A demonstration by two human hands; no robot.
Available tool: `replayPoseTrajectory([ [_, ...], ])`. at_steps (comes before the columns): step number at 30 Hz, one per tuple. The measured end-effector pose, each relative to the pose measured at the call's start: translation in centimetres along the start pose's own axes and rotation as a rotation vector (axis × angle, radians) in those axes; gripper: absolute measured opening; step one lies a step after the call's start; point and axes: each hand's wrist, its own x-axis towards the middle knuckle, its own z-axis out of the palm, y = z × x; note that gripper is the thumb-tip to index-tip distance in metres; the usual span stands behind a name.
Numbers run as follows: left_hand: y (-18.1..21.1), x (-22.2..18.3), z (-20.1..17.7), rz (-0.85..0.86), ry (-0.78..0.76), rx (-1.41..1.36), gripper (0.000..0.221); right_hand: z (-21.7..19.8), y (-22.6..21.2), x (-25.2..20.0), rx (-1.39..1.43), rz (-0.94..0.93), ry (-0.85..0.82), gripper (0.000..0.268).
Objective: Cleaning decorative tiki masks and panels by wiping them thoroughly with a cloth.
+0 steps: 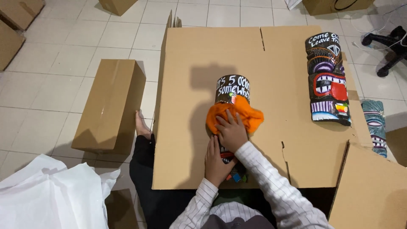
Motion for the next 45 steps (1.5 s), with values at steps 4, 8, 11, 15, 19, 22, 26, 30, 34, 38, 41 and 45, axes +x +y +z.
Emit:
replayPoseTrajectory([
  [4, -0.9, 0.2, 0.5, 0.000, 0.000, -0.017, 0.106, 2.1, -0.5, 0.9, 0.056, -0.073, 0.126, 0.030],
  [8, -0.4, -0.1, 0.2, 0.007, 0.015, -0.054, 0.107, 3.1, 0.8, -0.6, 0.145, -0.020, 0.257, 0.026],
  [11, -0.6, -0.2, 0.4, 0.051, 0.046, -0.032, 0.108, 3.5, 1.3, -2.4, 0.239, 0.074, 0.465, 0.025],
  [15, -0.6, -0.2, 0.2, 0.043, 0.034, -0.033, 0.108, 3.6, 1.3, -3.8, 0.255, 0.135, 0.491, 0.031],
  [19, -0.5, -0.1, 0.3, 0.052, 0.045, -0.022, 0.109, 3.3, 1.5, -3.3, 0.208, 0.086, 0.443, 0.024],
  [22, -0.3, -0.4, 0.2, 0.081, 0.076, -0.040, 0.110, 2.8, 3.2, -2.0, 0.232, 0.017, 0.339, 0.020],
  [26, -0.1, -0.2, 0.1, 0.027, 0.035, -0.065, 0.112, 3.0, 3.2, -0.4, 0.178, -0.065, 0.278, 0.017],
  [30, -1.3, 0.3, 0.8, -0.048, -0.005, -0.034, 0.112, 4.6, 2.4, 1.1, 0.160, -0.228, 0.159, 0.009],
  [34, -0.6, 0.1, 0.4, -0.067, -0.029, -0.047, 0.111, 3.8, 1.8, 0.9, 0.215, -0.219, 0.214, 0.015],
  [38, -0.5, -0.2, 0.2, 0.032, 0.034, -0.051, 0.112, 4.6, 3.1, -0.8, 0.301, -0.168, 0.460, 0.014],
  [41, -0.2, -0.3, -0.2, 0.041, 0.031, -0.075, 0.113, 3.3, 2.7, -2.6, 0.539, 0.008, 0.583, 0.029],
  [45, -0.1, -0.3, -0.2, 0.032, 0.025, -0.075, 0.114, 4.2, 2.9, -5.4, 0.648, 0.196, 0.670, 0.045],
])
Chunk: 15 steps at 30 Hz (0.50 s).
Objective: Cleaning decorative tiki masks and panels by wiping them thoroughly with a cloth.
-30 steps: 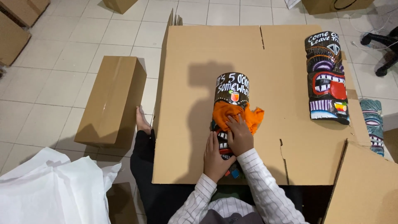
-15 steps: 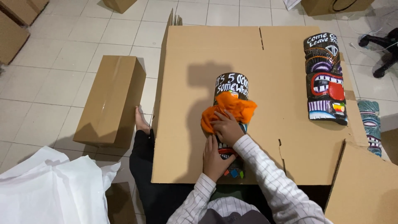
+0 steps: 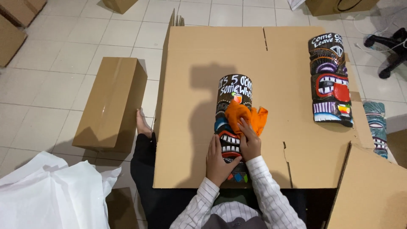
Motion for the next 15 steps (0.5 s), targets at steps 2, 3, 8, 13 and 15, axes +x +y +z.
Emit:
replayPoseTrajectory([
  [2, -0.4, 0.0, 0.2, 0.010, -0.003, 0.010, 0.114, -0.5, 0.7, -1.4, 0.001, 0.041, 0.027, 0.048],
  [3, -0.5, 0.1, 0.3, -0.006, -0.010, 0.025, 0.115, -0.8, 1.7, -2.0, -0.035, 0.103, 0.013, 0.045],
  [8, -0.6, 0.2, 0.4, -0.004, -0.014, 0.048, 0.116, -0.4, 7.8, -4.2, -0.175, 0.212, -0.036, 0.038],
  [13, -0.3, 0.0, 0.3, -0.024, -0.010, 0.042, 0.119, 0.2, 4.3, -4.2, -0.215, 0.122, 0.038, 0.035],
  [15, -0.6, 0.3, 0.5, -0.020, -0.005, 0.043, 0.118, -0.1, 3.9, -3.7, -0.191, 0.093, 0.042, 0.035],
])
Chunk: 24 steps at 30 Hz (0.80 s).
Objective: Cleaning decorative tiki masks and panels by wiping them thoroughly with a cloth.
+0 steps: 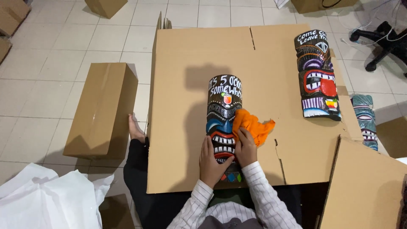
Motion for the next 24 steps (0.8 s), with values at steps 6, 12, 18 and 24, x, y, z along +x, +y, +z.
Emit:
replayPoseTrajectory([
  [6, -0.4, 0.0, 0.3, -0.006, 0.005, 0.012, 0.118, -0.7, -0.7, 1.3, 0.132, -0.099, -0.027, 0.036],
  [12, 0.0, -0.1, 0.0, -0.003, 0.003, -0.007, 0.117, -0.5, -0.5, 1.2, 0.161, -0.098, 0.014, 0.030],
  [18, 0.4, -0.2, -0.2, -0.027, -0.013, -0.026, 0.117, -0.4, 3.2, -0.2, -0.054, -0.026, -0.025, 0.027],
  [24, 0.3, -0.1, -0.2, -0.037, -0.021, -0.018, 0.117, -2.4, 3.9, 0.4, 0.408, 0.413, 0.100, 0.042],
])
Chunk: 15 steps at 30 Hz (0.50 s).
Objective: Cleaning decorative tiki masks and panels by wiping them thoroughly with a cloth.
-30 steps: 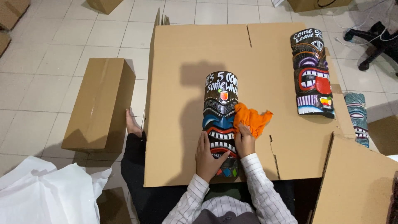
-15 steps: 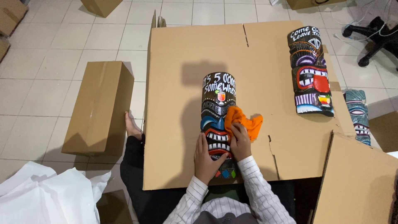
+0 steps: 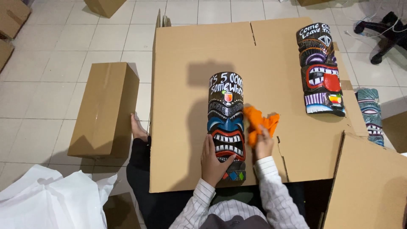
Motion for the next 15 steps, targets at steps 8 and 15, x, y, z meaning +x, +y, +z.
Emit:
replayPoseTrajectory([
  [8, -0.2, 0.1, 0.1, 0.003, 0.005, 0.005, 0.118, 2.8, -1.5, 0.2, 0.123, 0.066, 0.026, 0.018],
  [15, -0.2, 0.0, 0.3, -0.008, 0.004, 0.005, 0.116, 1.0, 1.1, -0.8, -0.373, -0.286, -0.154, 0.022],
])
